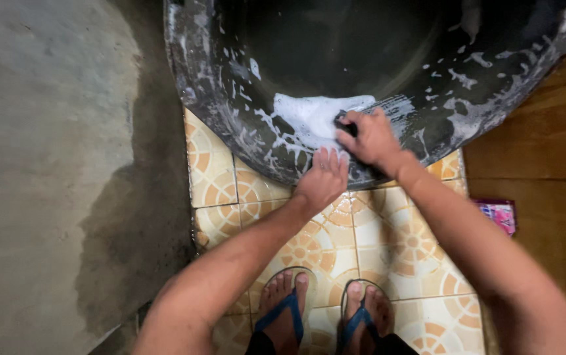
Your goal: The person scrubs the interior surface of a large dark basin with a soapy sponge. They repeatedly rub the basin's curved walls and bottom, generating foam while standing on a tiled floor.
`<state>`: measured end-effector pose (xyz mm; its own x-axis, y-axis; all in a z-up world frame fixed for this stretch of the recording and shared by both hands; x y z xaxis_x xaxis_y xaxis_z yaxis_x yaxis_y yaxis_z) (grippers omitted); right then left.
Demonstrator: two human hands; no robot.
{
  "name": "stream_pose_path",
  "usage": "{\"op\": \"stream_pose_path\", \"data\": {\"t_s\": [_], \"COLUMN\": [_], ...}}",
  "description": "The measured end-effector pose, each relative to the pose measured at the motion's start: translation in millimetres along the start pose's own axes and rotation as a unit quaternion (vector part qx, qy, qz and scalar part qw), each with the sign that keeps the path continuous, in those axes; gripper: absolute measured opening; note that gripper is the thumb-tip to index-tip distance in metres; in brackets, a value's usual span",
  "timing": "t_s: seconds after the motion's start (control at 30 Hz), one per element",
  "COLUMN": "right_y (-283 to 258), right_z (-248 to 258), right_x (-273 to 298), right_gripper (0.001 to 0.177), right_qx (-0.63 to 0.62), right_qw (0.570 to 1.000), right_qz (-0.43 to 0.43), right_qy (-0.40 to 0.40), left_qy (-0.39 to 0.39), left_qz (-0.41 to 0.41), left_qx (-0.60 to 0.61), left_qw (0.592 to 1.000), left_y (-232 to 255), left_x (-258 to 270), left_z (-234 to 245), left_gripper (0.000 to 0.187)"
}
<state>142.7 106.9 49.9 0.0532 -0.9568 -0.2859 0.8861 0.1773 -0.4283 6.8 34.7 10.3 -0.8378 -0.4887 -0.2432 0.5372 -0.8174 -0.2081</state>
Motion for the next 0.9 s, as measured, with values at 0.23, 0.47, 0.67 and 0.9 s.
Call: {"op": "stream_pose_path", "data": {"t_s": [0.23,0.47,0.67,0.9], "right_y": [62.0,17.4,71.0,9.5], "right_z": [58.9,3.0,63.4,-22.2], "right_x": [-23.0,-2.3,-32.7,4.5], "right_gripper": [0.026,0.042,0.033,0.04], "right_qx": [0.323,0.028,0.406,0.071], "right_qw": [0.941,0.997,0.904,0.997], "right_qz": [0.098,0.007,0.129,0.007], "right_qy": [0.027,-0.073,-0.032,-0.041], "left_qy": [0.016,0.01,-0.002,-0.024], "left_qz": [0.007,0.015,0.0,0.003], "left_qx": [0.001,0.016,0.007,0.016], "left_qw": [1.0,1.0,1.0,1.0], "left_y": [-3.3,-0.7,-0.8,2.7], "left_x": [-1.5,-0.7,-0.6,0.3], "left_z": [0.8,-5.3,-5.2,-9.2], "left_gripper": [0.052,0.051,0.051,0.052]}}
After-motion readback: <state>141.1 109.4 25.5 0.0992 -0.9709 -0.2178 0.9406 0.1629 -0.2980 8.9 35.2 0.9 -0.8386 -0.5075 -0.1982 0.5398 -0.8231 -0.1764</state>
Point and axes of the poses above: each hand's wrist, its own x-axis away from the middle knuckle, its own z-axis out of the back of the hand, y = z × x, the point moved 5 cm from there along -x, towards the middle knuckle, and after that the axes turned 15 degrees about y, right-handed, at the moved point
